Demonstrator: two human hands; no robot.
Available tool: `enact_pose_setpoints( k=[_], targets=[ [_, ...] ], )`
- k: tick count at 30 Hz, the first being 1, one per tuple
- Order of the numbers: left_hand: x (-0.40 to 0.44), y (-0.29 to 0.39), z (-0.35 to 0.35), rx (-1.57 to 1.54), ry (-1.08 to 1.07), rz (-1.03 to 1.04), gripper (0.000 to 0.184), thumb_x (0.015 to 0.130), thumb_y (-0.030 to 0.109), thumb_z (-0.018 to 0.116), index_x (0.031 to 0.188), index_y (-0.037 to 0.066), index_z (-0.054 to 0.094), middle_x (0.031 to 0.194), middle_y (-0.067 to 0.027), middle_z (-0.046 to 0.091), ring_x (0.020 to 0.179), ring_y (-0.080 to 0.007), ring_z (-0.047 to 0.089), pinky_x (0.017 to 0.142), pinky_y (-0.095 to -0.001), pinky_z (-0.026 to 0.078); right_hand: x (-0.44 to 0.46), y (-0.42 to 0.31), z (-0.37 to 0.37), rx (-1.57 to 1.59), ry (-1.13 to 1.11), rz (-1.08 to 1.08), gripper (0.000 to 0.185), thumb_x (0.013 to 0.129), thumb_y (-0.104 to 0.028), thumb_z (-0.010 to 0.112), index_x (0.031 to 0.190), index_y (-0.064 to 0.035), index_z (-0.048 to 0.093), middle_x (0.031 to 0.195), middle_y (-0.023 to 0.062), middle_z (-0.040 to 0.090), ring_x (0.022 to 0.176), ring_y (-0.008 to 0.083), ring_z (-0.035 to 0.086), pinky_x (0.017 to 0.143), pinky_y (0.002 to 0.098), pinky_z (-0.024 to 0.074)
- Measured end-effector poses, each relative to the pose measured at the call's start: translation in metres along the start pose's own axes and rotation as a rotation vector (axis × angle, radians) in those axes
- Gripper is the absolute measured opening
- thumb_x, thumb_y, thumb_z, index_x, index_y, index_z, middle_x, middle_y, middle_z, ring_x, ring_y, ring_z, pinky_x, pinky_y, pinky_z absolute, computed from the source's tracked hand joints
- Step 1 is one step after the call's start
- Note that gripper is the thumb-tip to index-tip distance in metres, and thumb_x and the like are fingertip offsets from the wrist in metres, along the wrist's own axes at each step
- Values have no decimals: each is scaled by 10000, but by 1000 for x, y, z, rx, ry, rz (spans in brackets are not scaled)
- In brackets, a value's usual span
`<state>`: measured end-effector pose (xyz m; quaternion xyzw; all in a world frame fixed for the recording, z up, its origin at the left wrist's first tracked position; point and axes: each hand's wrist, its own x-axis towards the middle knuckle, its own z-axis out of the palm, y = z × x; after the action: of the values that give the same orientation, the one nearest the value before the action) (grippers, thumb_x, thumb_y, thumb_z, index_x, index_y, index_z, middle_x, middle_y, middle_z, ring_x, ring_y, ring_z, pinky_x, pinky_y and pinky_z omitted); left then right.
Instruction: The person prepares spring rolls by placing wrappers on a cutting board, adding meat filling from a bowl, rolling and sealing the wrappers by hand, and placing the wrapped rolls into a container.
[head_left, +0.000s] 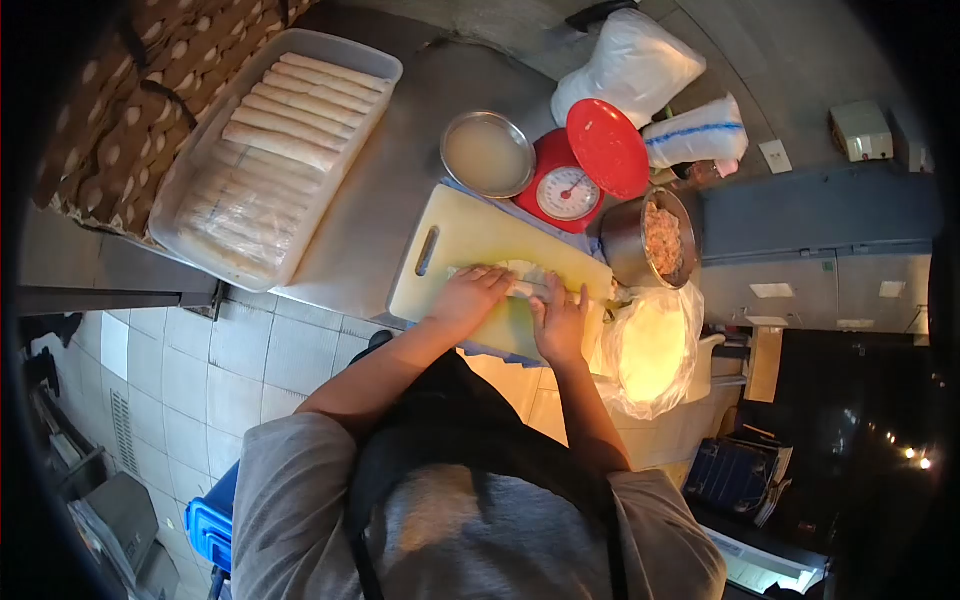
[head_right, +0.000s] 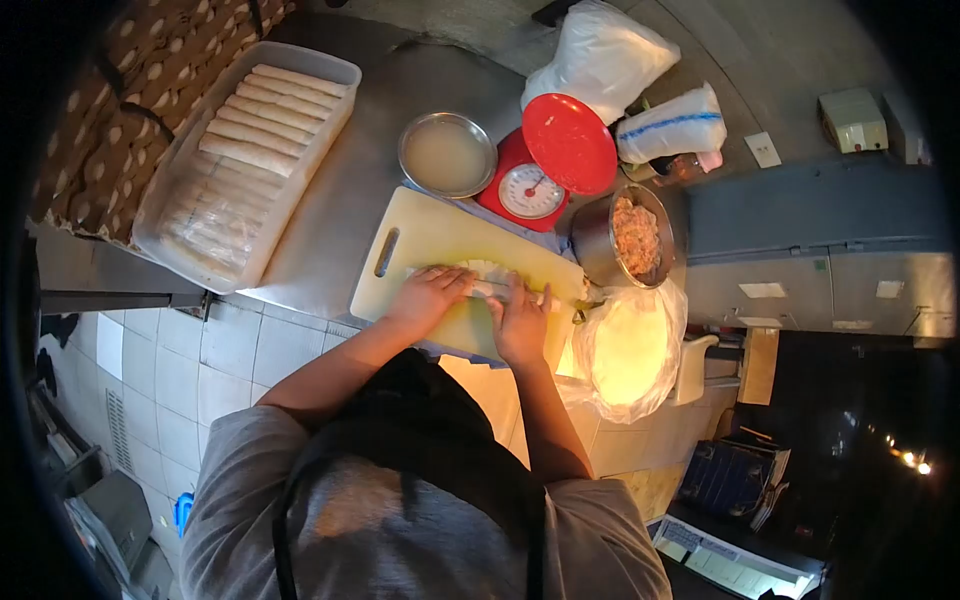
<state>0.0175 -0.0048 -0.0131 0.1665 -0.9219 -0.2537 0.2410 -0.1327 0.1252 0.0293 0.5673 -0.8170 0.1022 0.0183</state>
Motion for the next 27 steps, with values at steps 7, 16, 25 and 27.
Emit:
enact_pose_setpoints(
  k=[7, 16, 25, 27],
  targets=[
    [-2, -2, 1, 70, 36, 30, 376, 862, 196, 554, 1218, 80, 579, 1209, -106, 618, 1092, -243, 595, 967, -375, 442, 13, -26, 20, 269, 84, -9, 500, 937, -285, 522, 1307, 30, 404, 1125, 186, 643, 1037, 329, 622, 1103, 544, 220],
    [3, 5, -12, 79, -139, -1, 347, 834, 167, 528, 1165, 99, 609, 1087, -65, 601, 1079, -224, 562, 909, -376, 457, 80, -16, 11, 204, 183, -135, 513, 965, -300, 466, 1352, 18, 359, 1081, 164, 675, 1020, 318, 637, 1100, 526, 235],
    [-13, -19, -13, -10, 16, 40, 436, 801, 210, 636, 1221, 108, 580, 999, -49, 595, 991, -224, 562, 883, -355, 455, 176, -69, 7, 387, -61, -41, 506, 990, -330, 417, 1357, 15, 376, 1091, 225, 646, 1045, 405, 595, 1018, 441, 377],
    [-15, -17, -14, -51, 62, 47, 452, 790, 199, 651, 1225, 105, 571, 993, -61, 600, 972, -236, 570, 875, -361, 462, 153, -59, -2, 562, 69, -72, 485, 1000, -330, 409, 1343, 12, 404, 1095, 203, 656, 1048, 357, 603, 995, 405, 395]
  ],
)
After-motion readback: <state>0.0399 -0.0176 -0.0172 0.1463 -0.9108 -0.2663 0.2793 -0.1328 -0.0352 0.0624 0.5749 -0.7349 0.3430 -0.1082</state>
